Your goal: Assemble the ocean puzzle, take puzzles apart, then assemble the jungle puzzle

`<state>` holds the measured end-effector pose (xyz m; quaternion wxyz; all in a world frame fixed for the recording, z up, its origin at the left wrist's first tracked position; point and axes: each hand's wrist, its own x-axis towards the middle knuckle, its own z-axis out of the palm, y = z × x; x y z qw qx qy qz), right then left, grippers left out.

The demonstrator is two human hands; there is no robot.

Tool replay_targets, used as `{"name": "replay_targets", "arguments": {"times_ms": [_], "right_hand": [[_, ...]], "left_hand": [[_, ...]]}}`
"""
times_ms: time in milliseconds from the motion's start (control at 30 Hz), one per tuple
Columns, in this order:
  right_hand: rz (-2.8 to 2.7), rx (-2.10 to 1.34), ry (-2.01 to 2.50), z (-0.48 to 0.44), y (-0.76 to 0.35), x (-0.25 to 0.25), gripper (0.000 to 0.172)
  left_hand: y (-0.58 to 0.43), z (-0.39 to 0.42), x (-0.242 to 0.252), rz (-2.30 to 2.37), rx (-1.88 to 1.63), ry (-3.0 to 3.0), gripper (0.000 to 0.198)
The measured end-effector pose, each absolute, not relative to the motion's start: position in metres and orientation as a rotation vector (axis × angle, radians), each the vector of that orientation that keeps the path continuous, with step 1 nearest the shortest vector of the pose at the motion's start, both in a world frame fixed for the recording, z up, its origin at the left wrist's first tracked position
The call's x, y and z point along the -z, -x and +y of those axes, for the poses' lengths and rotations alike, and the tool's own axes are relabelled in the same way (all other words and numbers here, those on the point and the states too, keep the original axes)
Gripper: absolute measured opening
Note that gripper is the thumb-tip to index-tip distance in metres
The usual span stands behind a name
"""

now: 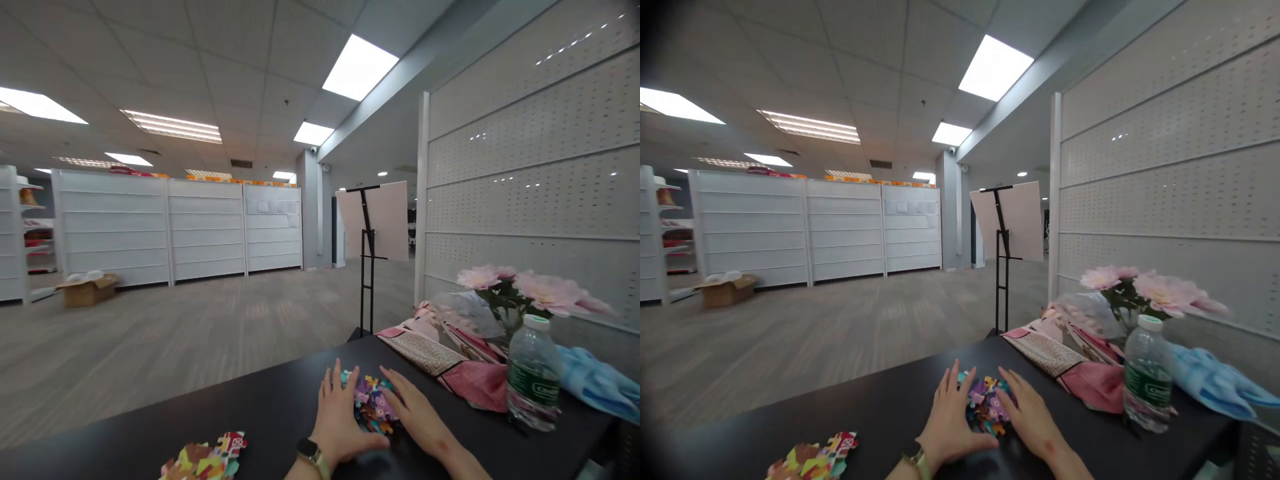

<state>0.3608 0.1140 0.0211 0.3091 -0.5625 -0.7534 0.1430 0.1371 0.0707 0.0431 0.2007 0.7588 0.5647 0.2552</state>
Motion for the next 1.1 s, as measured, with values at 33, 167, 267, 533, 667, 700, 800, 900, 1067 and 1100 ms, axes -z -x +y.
{"name": "replay_targets", "arguments": {"times_ms": [33,167,267,533,667,700,800,900,1067,1100], "right_hand": [[-2.011,-0.366,1.492,0.114,-0.363,-0.021,0.061],[-1.988,-0.301,1.557,0.123,-0.372,-0.017,0.039],[-1.891,-0.251,1.647,0.129,-0.377,-0.015,0.040],[-1.993,-0.229,1.639,0.132,-0.370,-0.034,0.045],[-2.133,-0.229,1.791,0.154,-0.352,-0.055,0.023],[-2.162,-0.243,1.838,0.160,-0.345,-0.059,0.023],[-2.204,-0.302,1.959,0.172,-0.325,-0.064,0.028],[-2.207,-0.388,2.017,0.178,-0.314,-0.066,0.028],[-2.201,-0.418,1.914,0.174,-0.323,-0.076,0.027],[-2.199,-0.381,1.866,0.169,-0.326,-0.079,0.027]], "left_hand": [[-0.140,0.077,-0.042,1.560,-0.692,-2.144,0.121],[-0.139,0.086,-0.031,1.516,-0.730,-2.192,0.092],[-0.134,0.082,-0.028,1.506,-0.846,-2.202,0.068],[-0.132,0.074,-0.036,1.420,-0.866,-2.262,0.057],[-0.130,0.079,-0.029,1.373,-0.704,-2.309,0.073],[-0.129,0.081,-0.026,1.376,-0.697,-2.308,0.071],[-0.129,0.085,-0.020,1.398,-0.783,-2.300,0.059],[-0.128,0.086,-0.021,1.406,-0.878,-2.299,0.047],[-0.126,0.085,-0.026,1.452,-0.972,-2.246,0.048],[-0.126,0.086,-0.025,1.467,-0.973,-2.230,0.049]]}}
